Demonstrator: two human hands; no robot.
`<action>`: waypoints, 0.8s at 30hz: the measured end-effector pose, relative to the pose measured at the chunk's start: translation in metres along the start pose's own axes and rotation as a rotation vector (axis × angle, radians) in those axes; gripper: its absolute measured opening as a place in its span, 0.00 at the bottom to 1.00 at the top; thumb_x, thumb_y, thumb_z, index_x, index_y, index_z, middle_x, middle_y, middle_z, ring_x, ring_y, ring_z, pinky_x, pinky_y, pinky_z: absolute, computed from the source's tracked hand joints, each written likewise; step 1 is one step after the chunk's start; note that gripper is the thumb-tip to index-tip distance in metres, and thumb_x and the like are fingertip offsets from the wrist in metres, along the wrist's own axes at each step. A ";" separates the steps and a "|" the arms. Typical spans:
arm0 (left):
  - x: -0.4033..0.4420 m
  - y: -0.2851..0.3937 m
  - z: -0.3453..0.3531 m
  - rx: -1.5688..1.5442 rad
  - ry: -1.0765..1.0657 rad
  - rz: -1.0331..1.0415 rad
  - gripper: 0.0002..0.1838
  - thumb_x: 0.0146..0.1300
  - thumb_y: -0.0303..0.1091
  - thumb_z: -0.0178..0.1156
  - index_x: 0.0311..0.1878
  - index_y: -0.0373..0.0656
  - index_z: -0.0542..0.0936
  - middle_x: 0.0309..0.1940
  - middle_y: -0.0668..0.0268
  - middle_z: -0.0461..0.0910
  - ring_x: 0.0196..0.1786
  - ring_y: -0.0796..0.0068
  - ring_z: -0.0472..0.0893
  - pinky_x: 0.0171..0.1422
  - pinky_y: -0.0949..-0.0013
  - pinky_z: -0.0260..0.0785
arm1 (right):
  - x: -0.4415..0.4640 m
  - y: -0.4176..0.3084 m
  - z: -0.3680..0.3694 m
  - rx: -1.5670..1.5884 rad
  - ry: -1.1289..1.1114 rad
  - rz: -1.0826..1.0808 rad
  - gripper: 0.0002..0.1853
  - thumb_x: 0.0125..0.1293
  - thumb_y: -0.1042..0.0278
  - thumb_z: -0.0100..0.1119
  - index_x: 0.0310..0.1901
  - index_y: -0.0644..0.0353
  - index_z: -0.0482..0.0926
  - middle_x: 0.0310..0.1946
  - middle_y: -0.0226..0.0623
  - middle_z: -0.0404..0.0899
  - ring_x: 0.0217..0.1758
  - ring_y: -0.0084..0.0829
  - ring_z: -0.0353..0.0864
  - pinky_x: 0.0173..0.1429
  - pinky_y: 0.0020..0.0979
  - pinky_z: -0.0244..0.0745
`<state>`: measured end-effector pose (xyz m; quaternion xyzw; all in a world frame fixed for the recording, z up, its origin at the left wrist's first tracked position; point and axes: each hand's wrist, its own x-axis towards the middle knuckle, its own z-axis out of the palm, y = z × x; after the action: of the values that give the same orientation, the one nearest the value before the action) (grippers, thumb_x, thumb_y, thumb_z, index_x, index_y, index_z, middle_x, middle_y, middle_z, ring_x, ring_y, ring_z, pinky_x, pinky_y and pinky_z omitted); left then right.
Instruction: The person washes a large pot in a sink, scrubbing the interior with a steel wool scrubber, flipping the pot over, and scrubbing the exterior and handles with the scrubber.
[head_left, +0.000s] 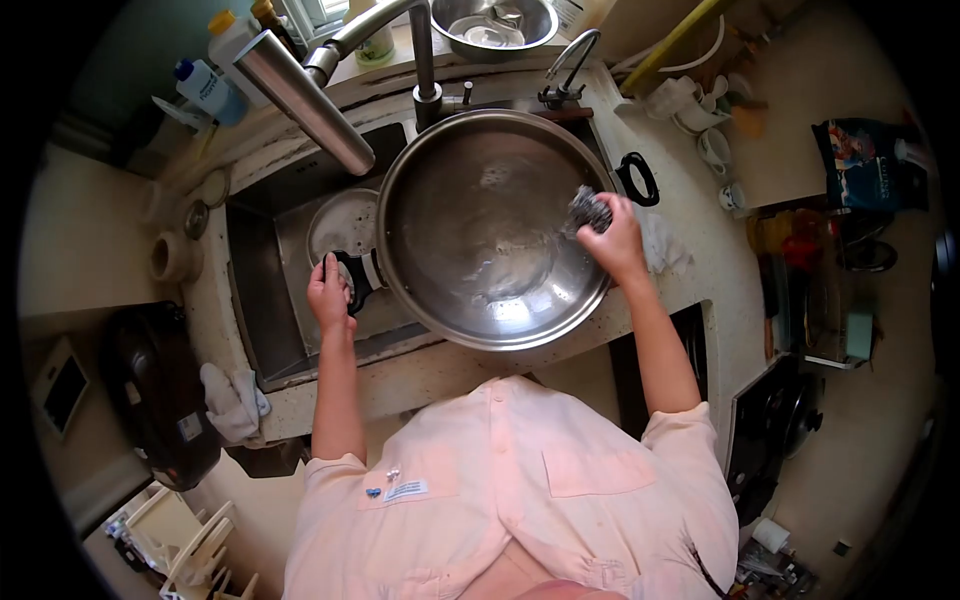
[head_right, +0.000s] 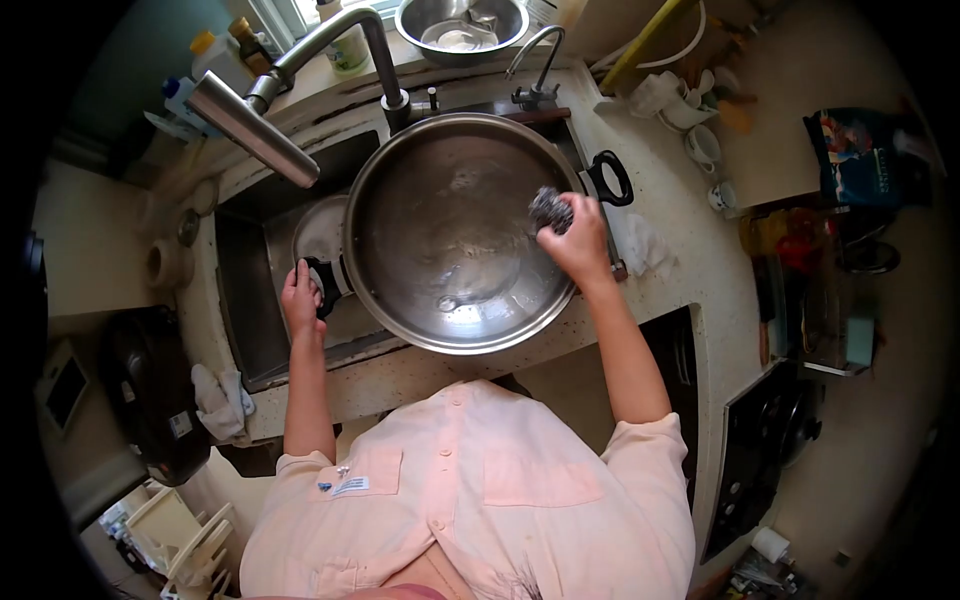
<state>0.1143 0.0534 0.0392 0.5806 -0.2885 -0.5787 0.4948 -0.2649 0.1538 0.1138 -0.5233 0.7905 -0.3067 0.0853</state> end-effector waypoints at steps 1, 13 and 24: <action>0.000 0.000 0.000 0.008 0.000 0.004 0.11 0.62 0.41 0.56 0.37 0.43 0.74 0.13 0.80 0.58 0.13 0.91 0.53 0.14 0.81 0.43 | 0.009 0.001 -0.004 0.037 0.036 0.080 0.24 0.41 0.65 0.59 0.43 0.63 0.71 0.40 0.49 0.71 0.43 0.47 0.72 0.51 0.37 0.69; -0.005 0.003 0.001 0.012 0.002 0.010 0.10 0.62 0.41 0.55 0.32 0.46 0.74 0.13 0.81 0.57 0.13 0.91 0.53 0.15 0.82 0.42 | 0.047 0.085 -0.013 -0.296 0.306 0.199 0.27 0.43 0.60 0.63 0.46 0.66 0.71 0.44 0.48 0.70 0.49 0.40 0.69 0.56 0.33 0.65; 0.019 0.005 -0.062 0.368 0.173 0.211 0.17 0.62 0.46 0.54 0.21 0.53 0.65 0.12 0.80 0.56 0.12 0.89 0.54 0.15 0.82 0.43 | 0.057 0.079 -0.014 0.856 -0.266 0.436 0.22 0.51 0.67 0.59 0.48 0.65 0.67 0.34 0.35 0.74 0.34 0.23 0.72 0.40 0.26 0.69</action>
<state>0.1776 0.0491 0.0270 0.6752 -0.4048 -0.4094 0.4612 -0.3579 0.1303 0.0904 -0.2983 0.6670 -0.5092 0.4548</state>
